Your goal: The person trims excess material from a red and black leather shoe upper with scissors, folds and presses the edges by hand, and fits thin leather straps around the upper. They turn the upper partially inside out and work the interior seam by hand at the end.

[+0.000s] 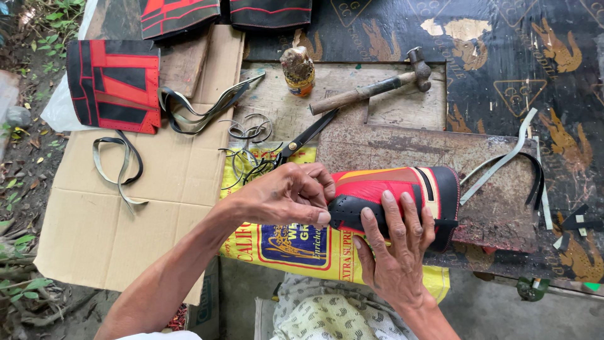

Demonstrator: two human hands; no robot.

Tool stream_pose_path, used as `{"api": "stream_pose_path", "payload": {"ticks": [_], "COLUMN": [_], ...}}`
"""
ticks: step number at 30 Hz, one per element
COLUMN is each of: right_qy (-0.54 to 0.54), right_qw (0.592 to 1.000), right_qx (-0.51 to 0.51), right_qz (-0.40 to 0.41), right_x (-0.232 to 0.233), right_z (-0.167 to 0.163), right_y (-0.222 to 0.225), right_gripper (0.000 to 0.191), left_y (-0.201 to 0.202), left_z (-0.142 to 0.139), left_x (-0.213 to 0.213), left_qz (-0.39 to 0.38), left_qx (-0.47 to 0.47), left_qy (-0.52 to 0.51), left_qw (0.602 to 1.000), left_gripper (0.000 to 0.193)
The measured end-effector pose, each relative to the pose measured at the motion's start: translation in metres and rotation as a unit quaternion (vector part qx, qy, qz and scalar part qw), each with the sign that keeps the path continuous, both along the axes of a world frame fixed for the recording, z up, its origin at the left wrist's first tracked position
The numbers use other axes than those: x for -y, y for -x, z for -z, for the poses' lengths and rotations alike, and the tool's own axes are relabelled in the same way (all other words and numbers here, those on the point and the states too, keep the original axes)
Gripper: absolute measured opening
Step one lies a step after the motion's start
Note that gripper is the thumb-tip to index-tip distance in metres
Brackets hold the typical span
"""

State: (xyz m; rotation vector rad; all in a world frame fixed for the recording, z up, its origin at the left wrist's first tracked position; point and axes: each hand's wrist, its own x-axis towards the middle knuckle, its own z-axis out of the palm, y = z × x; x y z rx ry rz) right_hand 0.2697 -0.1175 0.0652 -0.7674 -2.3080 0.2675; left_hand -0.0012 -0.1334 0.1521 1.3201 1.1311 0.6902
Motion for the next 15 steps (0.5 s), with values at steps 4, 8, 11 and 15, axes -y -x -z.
{"api": "stream_pose_path", "payload": {"ticks": [4, 8, 11, 15], "right_qy": [0.0, -0.001, -0.003, 0.004], "right_qw": [1.0, 1.0, 1.0, 1.0], "right_qx": [-0.006, 0.004, 0.002, 0.007], "right_qz": [-0.01, -0.003, -0.002, 0.002], "right_x": [0.001, -0.002, -0.004, -0.005], "right_z": [-0.005, -0.009, -0.008, -0.001], "right_y": [0.001, 0.002, 0.002, -0.003], "right_gripper": [0.051, 0.05, 0.05, 0.049], "left_y": [-0.002, -0.001, 0.001, 0.002], "left_z": [0.003, 0.007, 0.011, 0.016], "left_x": [0.001, 0.001, -0.001, -0.003], "left_qz": [-0.002, -0.006, -0.002, 0.007], "left_qx": [-0.009, 0.02, 0.021, 0.036], "left_qy": [-0.017, -0.017, -0.027, -0.036], "left_qw": [1.0, 1.0, 0.999, 0.999], "left_gripper": [0.027, 0.026, 0.027, 0.026]}}
